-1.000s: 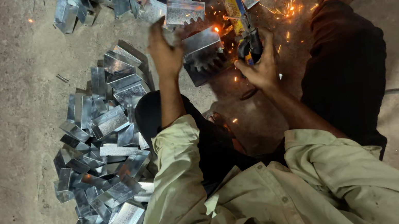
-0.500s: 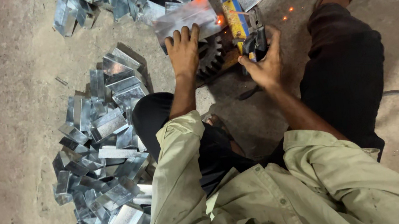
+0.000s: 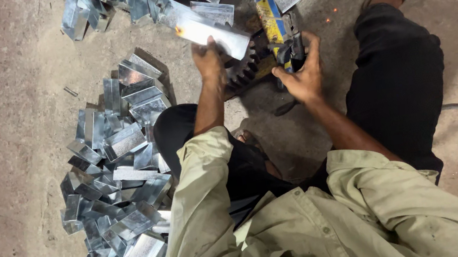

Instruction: The person sits on the floor and repeatedly welds small metal brackets using a handheld welding torch. They pick up each bracket from a pile, place it on a gear-shaped jig, weld it, and then toss it aside.

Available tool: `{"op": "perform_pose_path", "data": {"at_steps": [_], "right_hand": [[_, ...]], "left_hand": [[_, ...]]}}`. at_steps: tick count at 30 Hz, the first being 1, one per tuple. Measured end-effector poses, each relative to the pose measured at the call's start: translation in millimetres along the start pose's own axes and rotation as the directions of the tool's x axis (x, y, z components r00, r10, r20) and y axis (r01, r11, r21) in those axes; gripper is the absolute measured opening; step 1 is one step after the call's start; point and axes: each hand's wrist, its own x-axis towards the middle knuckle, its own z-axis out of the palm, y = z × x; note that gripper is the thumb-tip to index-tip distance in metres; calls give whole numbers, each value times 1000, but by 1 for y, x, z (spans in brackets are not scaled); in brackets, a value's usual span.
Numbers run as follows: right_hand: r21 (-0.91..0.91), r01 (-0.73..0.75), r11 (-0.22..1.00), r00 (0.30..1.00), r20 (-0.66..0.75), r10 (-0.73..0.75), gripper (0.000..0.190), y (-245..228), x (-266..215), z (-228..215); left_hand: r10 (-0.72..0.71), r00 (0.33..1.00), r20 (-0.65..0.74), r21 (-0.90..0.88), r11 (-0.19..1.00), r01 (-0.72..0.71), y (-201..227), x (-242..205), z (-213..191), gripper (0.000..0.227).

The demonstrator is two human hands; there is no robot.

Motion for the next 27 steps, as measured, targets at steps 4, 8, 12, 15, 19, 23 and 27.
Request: {"op": "perform_pose_path", "data": {"at_steps": [4, 8, 12, 15, 19, 23, 27], "right_hand": [[70, 18, 997, 999, 48, -21, 90, 11, -6, 9], [163, 128, 978, 983, 109, -147, 86, 17, -9, 9], [76, 124, 989, 981, 138, -134, 86, 9, -8, 4], [6, 195, 981, 974, 120, -195, 86, 3, -10, 3], [-111, 76, 991, 994, 87, -67, 81, -4, -13, 5], [-141, 56, 988, 993, 113, -40, 79, -7, -14, 4], [-143, 19, 990, 990, 139, 1, 79, -10, -16, 6]], "left_hand": [[-187, 980, -75, -100, 979, 179, -24, 0, 7, 53], [-198, 979, -44, -78, 978, 194, -12, -12, 16, 48], [-50, 987, -154, 163, 984, 75, -23, -11, 9, 36], [245, 944, -221, 182, 961, -207, -46, 1, -2, 25], [254, 927, -276, 63, 967, -246, -33, 18, -7, 14], [32, 962, -272, -144, 987, -73, 33, -9, 2, 11], [73, 960, -269, -244, 959, -141, 98, -27, -1, 13]]}}
